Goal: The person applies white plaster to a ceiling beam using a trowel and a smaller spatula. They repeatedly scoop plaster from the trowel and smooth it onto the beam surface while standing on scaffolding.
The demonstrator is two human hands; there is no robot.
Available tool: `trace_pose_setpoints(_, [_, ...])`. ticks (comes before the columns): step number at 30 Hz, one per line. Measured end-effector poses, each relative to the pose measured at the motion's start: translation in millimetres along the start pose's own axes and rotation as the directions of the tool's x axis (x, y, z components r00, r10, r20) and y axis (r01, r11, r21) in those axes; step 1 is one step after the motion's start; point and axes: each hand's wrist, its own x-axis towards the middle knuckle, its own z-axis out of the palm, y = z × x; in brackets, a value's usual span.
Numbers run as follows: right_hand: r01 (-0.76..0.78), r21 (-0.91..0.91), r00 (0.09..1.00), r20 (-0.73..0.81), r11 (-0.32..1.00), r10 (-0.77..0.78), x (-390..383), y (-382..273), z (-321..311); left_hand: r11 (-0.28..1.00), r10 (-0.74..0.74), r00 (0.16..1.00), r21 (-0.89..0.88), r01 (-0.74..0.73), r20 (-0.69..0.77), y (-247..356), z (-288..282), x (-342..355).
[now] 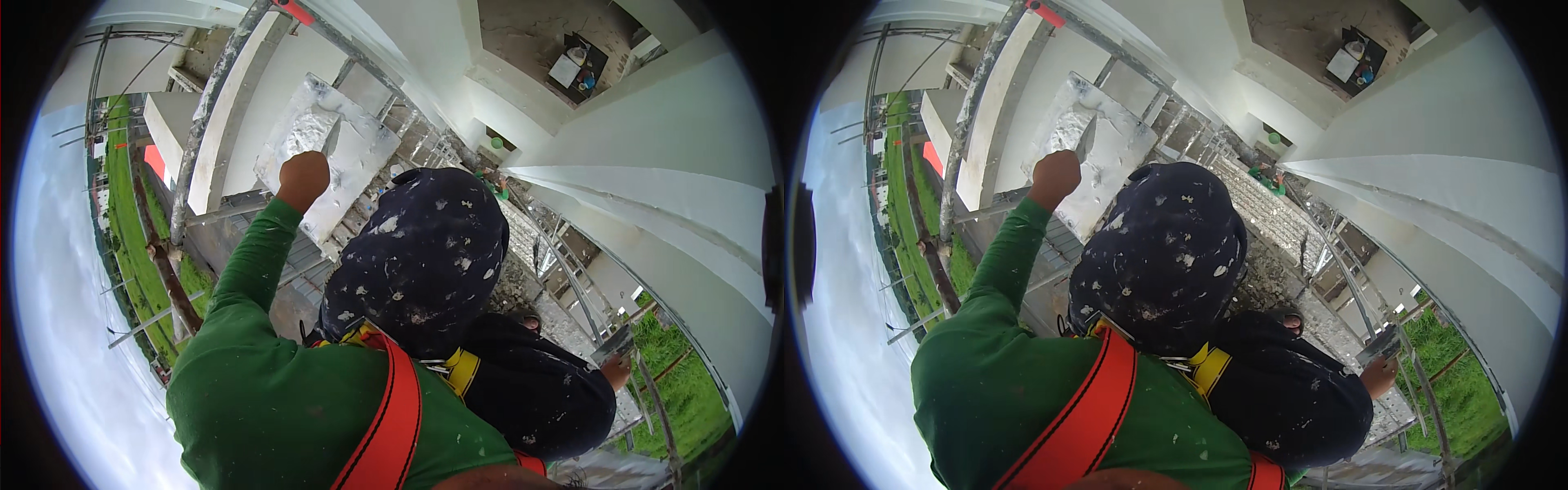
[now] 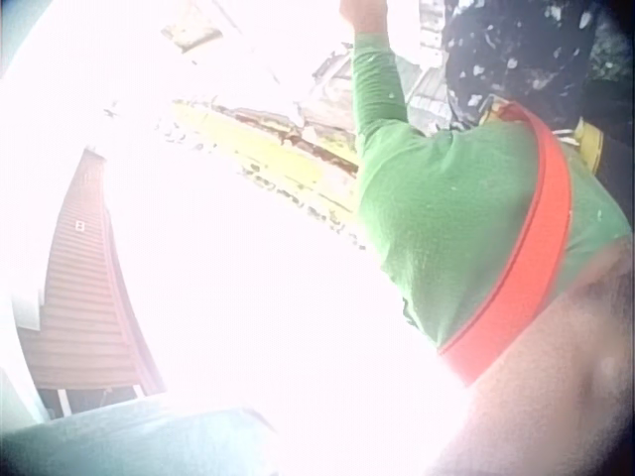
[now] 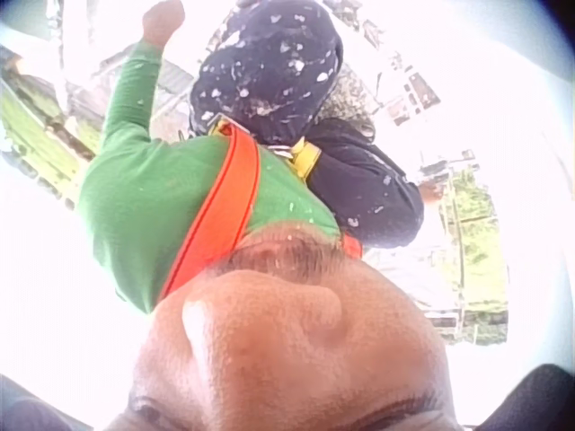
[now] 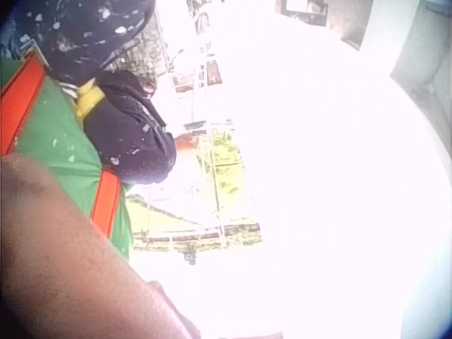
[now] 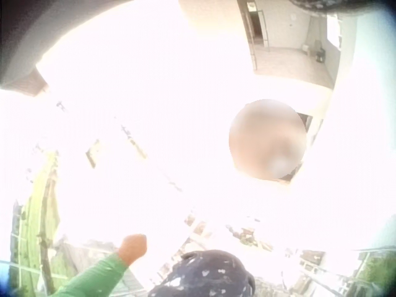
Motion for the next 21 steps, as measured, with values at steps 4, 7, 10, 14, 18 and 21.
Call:
trace_pose_setpoints(4, [0.009,0.135,0.979,0.201,0.991,-0.036,5.6,-52.4,-15.6,0.962,-0.017,0.974,-0.268,-0.045,-0.228,-51.6,14.1,-0.4])
trace_pose_setpoints(7, [-0.069,0.478,0.972,0.229,0.876,-0.049,0.1,-52.4,-4.2,0.836,-0.111,0.921,-0.536,-0.117,-0.374,-19.7,-18.7,-14.2])
trace_pose_setpoints(10, [-0.097,0.624,0.986,0.165,0.776,-0.009,-0.7,-52.5,0.0,0.828,-0.116,0.751,-0.481,-0.289,-0.651,2.9,-26.0,-20.6])
trace_pose_setpoints(14, [-0.025,0.825,0.943,0.208,0.565,-0.262,8.4,-25.3,-32.7,0.712,0.012,0.545,-0.376,-0.593,-0.838,42.4,-75.2,-7.4])
trace_pose_setpoints(18, [-0.47,0.764,0.881,0.435,-0.442,-0.186,-38.2,-145.1,-190.4,0.515,0.183,0.211,-0.089,-0.853,-0.96,109.7,-142.3,12.5])
trace_pose_setpoints(21, [-0.564,0.642,0.826,0.445,-0.52,-0.346,-73.7,-193.1,-245.3,0.253,0.301,-0.056,0.136,-0.958,-0.952,169.4,-176.4,15.7])
